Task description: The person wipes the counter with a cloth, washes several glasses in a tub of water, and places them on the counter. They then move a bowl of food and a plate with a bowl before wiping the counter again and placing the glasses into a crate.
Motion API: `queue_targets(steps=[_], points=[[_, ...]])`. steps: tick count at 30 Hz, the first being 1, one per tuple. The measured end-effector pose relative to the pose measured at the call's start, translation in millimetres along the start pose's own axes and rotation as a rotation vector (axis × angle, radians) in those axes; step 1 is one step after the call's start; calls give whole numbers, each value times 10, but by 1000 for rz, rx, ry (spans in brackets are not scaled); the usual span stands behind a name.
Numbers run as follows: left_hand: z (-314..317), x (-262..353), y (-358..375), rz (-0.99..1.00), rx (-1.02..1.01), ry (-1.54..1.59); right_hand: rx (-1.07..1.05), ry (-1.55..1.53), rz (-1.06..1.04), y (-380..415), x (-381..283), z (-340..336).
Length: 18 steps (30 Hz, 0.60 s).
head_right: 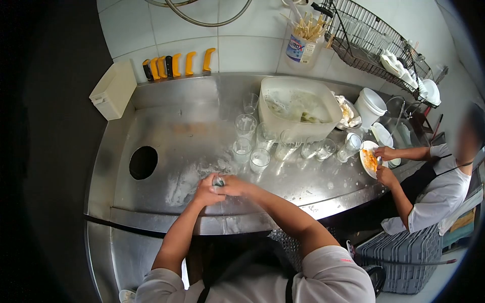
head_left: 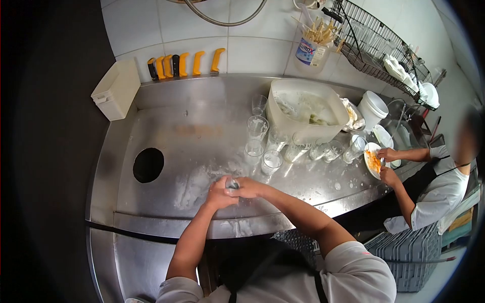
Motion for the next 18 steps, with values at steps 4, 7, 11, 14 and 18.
queue_targets(steps=[4, 7, 11, 14, 18], points=[[246, -244, -322, 52, 84, 119, 389, 117, 305, -171, -236, -73], [289, -153, -442, 9, 34, 234, 587, 424, 291, -69, -423, -284], [257, -34, -545, 92, 1, 121, 833, 359, 182, 256, -353, -959], [326, -169, -656, 135, -129, -63, 1331, 664, 64, 647, -70, -1619], [246, -526, -880, 223, -168, -55, 1367, 407, 173, 1253, 68, -2386]])
Point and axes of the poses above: each hand's wrist, its own y-axis away from the middle knuckle, its own z-axis out of the palm, x = y × z, the point moved 3 cm from there along -y, towards the middle knuckle, and after that the axes turned 15 degrees about -x, right-handed, at the moved point
